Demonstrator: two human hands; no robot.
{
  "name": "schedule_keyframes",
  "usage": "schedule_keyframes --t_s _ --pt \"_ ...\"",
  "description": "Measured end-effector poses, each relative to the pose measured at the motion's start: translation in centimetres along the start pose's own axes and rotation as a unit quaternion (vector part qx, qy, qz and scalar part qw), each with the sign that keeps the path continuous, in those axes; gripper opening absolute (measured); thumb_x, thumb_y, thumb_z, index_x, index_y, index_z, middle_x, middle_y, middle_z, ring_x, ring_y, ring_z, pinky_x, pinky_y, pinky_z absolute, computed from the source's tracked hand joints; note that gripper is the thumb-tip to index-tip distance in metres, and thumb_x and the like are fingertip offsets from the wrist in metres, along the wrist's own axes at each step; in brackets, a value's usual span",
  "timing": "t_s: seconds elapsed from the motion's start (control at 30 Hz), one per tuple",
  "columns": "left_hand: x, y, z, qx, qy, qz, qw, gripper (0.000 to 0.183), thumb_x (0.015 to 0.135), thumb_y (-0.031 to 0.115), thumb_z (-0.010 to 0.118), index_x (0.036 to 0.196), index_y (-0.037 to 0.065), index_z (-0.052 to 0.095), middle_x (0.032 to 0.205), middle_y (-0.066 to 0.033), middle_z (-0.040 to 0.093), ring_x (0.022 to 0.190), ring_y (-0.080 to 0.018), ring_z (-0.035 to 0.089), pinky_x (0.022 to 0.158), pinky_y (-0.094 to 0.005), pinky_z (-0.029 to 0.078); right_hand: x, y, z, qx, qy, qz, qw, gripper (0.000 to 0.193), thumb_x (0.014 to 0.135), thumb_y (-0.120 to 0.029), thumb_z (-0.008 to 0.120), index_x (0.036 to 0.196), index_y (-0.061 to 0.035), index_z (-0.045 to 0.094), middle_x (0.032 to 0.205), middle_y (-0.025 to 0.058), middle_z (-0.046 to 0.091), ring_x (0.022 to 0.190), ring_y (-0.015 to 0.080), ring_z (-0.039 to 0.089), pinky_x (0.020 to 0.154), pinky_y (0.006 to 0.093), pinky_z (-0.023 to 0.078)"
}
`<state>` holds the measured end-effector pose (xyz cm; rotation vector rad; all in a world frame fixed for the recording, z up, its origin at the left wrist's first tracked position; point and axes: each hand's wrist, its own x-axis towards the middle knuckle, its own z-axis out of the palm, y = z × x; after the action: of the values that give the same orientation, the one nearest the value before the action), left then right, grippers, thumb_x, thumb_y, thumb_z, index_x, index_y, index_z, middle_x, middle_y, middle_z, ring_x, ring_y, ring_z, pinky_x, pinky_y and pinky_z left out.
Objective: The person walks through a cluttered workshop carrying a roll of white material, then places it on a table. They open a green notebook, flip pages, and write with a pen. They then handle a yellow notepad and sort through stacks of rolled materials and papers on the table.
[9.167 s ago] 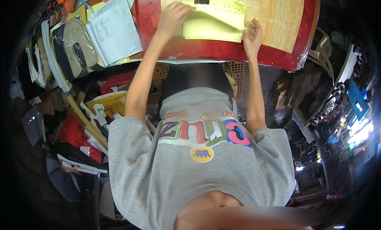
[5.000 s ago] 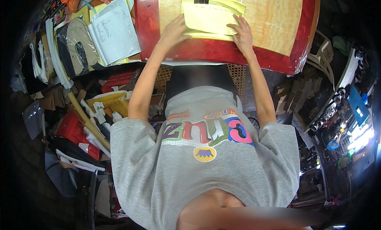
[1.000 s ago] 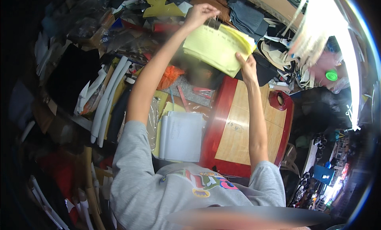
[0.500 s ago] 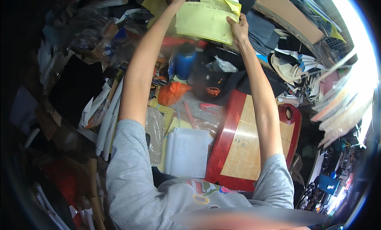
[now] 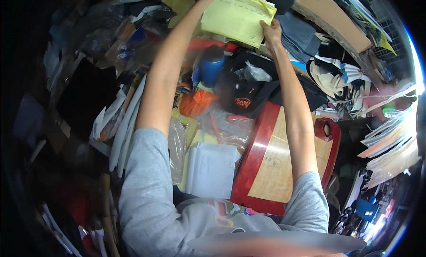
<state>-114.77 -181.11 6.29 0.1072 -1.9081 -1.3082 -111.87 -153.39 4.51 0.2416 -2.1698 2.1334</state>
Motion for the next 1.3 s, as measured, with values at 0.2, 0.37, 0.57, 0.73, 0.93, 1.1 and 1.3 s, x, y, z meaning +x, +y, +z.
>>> schedule_keyframes --t_s 0.2,0.37,0.57,0.73,0.93,1.1,1.3 --pt "-15.0 3.6 -6.8 0.057 0.012 0.136 0.989 0.023 0.088 0.020 0.070 0.104 0.004 0.069 0.098 -0.0081 0.072 0.092 -0.0192 0.068 0.084 -0.0307 0.051 -10.3 -0.9 -4.3 -0.302 -0.052 -0.280 0.910 0.038 0.089 -0.009 0.068 0.125 -0.0024 0.056 0.112 0.0164 0.066 0.105 0.0242 0.065 0.090 0.0356 0.050" --pt "-38.2 11.0 -15.7 -0.030 -0.208 -0.060 0.976 0.020 0.088 0.011 0.067 0.107 0.003 0.068 0.109 -0.0088 0.069 0.101 -0.0176 0.065 0.087 -0.0327 0.051 -30.3 -0.4 -8.1 -0.219 -0.220 -0.256 0.915 0.025 0.087 0.004 0.062 0.111 0.0009 0.064 0.111 0.0169 0.067 0.107 0.0273 0.064 0.093 0.0351 0.049" --pt "-63.6 19.7 -25.3 0.093 -0.280 -0.246 0.923 0.025 0.089 0.015 0.065 0.111 0.004 0.067 0.108 -0.0144 0.070 0.100 -0.0278 0.067 0.088 -0.0376 0.051 -53.1 1.5 -11.9 -0.229 -0.348 -0.068 0.906 0.028 0.085 0.002 0.064 0.112 -0.0003 0.066 0.112 0.0161 0.068 0.110 0.0284 0.063 0.097 0.0367 0.046" --pt "-76.0 27.8 -32.1 0.284 -0.277 -0.337 0.854 0.030 0.083 0.019 0.065 0.112 0.010 0.069 0.112 -0.0110 0.068 0.102 -0.0296 0.065 0.091 -0.0427 0.050 -63.9 1.7 -12.6 -0.166 -0.547 0.045 0.819 0.019 0.088 -0.005 0.064 0.106 -0.0010 0.069 0.102 0.0159 0.070 0.098 0.0280 0.067 0.087 0.0366 0.050" --pt "-81.2 33.6 -37.5 0.424 -0.034 -0.269 0.864 0.032 0.086 0.020 0.068 0.116 0.011 0.065 0.113 -0.0074 0.065 0.102 -0.0300 0.063 0.092 -0.0410 0.048 -68.7 -2.2 -7.9 -0.118 -0.652 -0.150 0.734 0.020 0.090 -0.004 0.060 0.109 -0.0038 0.067 0.103 0.0167 0.068 0.096 0.0340 0.066 0.083 0.0393 0.051" --pt "-84.0 38.2 -41.7 0.441 0.045 -0.271 0.855 0.041 0.087 0.020 0.069 0.125 0.010 0.059 0.119 -0.0087 0.063 0.110 -0.0289 0.060 0.093 -0.0389 0.049 -72.9 -5.7 0.4 -0.075 -0.719 -0.194 0.663 0.021 0.090 -0.005 0.060 0.109 -0.0068 0.067 0.101 0.0157 0.068 0.088 0.0350 0.068 0.074 0.0419 0.053" --pt "-88.4 41.9 -48.5 0.522 0.134 -0.350 0.767 0.067 0.086 0.019 0.069 0.146 0.016 0.041 0.150 -0.0063 0.038 0.134 -0.0304 0.040 0.111 -0.0455 0.034 -81.0 -8.7 9.2 0.047 -0.763 -0.269 0.586 0.025 0.086 0.000 0.065 0.110 -0.0063 0.065 0.097 0.0167 0.068 0.086 0.0335 0.068 0.073 0.0401 0.054"
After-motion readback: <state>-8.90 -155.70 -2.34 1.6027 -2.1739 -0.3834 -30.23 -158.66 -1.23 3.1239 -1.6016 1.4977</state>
